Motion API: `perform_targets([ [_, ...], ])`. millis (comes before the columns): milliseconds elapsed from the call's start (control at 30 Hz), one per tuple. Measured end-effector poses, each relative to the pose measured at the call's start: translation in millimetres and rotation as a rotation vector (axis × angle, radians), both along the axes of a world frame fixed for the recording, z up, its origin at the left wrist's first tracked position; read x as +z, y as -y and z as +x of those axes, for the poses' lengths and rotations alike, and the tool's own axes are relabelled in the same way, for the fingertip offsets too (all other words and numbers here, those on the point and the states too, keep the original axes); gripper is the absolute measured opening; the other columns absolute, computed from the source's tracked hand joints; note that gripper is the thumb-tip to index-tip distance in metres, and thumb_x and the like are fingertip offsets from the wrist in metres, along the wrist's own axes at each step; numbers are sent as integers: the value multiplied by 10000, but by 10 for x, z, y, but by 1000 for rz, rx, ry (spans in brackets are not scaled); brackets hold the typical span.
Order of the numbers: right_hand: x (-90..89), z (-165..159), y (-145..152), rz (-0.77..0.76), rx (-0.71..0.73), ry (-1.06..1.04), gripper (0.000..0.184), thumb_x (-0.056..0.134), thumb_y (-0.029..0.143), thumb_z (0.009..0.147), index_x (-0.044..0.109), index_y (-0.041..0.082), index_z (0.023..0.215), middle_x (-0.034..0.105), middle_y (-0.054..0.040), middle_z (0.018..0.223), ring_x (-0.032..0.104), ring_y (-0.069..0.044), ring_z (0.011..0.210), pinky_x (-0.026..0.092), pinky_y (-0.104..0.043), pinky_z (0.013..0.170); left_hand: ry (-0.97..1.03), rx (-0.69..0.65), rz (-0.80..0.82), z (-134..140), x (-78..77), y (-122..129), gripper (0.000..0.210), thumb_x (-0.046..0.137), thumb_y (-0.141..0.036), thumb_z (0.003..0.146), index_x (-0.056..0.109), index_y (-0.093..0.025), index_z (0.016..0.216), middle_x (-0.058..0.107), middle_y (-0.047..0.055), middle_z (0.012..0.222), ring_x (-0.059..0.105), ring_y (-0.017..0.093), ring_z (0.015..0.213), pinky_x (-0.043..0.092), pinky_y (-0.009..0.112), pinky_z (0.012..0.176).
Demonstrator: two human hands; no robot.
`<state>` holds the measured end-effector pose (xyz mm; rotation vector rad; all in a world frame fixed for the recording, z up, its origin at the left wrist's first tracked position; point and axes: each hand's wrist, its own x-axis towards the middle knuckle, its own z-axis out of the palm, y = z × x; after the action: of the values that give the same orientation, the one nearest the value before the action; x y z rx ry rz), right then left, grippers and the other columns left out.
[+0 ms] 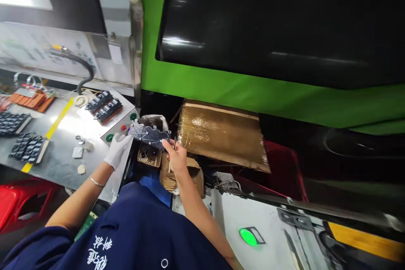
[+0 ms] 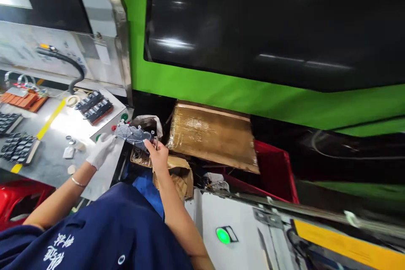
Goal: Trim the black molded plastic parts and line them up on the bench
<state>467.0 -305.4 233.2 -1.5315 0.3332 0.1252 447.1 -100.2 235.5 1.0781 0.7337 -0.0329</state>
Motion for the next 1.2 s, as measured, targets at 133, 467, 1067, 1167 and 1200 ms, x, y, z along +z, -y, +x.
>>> perform_targets([
  [133, 247, -395, -541, 151, 309, -4, 471, 737, 573, 596, 659, 147, 782, 410, 83, 471, 287, -50, 405, 242, -212, 396, 141, 167, -400, -883, 326, 182, 159, 623, -242, 832, 607, -182, 978, 696, 75, 1062, 672, 199, 999, 536, 384, 906],
  [467, 256, -1625, -1033, 293, 643, 75, 481, 535, 659, 780, 593, 187, 851, 591, 6, 696, 470, -74, 488, 384, -189, 401, 138, 713, -648, -2368, 775, 44, 315, 546, -201, 885, 605, -178, 1193, 737, 99, 1018, 700, 238, 962, 570, 407, 883],
  [1067, 309, -2739, -1434, 160, 658, 411, 245, 636, 459, 811, 715, 227, 805, 675, -20, 739, 601, -157, 713, 491, -297, 669, -17, 741, -623, -3468, 904, -380, 262, 574, -201, 861, 659, -176, 1108, 752, 68, 943, 715, 212, 906, 594, 356, 836],
  [1167, 326, -2837, -1459, 143, 624, 429, 233, 644, 452, 809, 719, 232, 794, 686, -24, 754, 610, -163, 724, 497, -309, 684, -18, 715, -622, -3537, 900, -443, 258, 564, -200, 868, 659, -165, 1105, 750, 72, 957, 711, 216, 921, 589, 363, 849],
  [1200, 328, -2865, -1469, 137, 610, 432, 229, 647, 449, 808, 720, 232, 792, 688, -25, 759, 611, -163, 725, 497, -310, 686, -16, 713, -624, -3555, 903, -461, 254, 558, -196, 872, 659, -159, 1102, 749, 72, 959, 711, 214, 923, 586, 363, 857],
])
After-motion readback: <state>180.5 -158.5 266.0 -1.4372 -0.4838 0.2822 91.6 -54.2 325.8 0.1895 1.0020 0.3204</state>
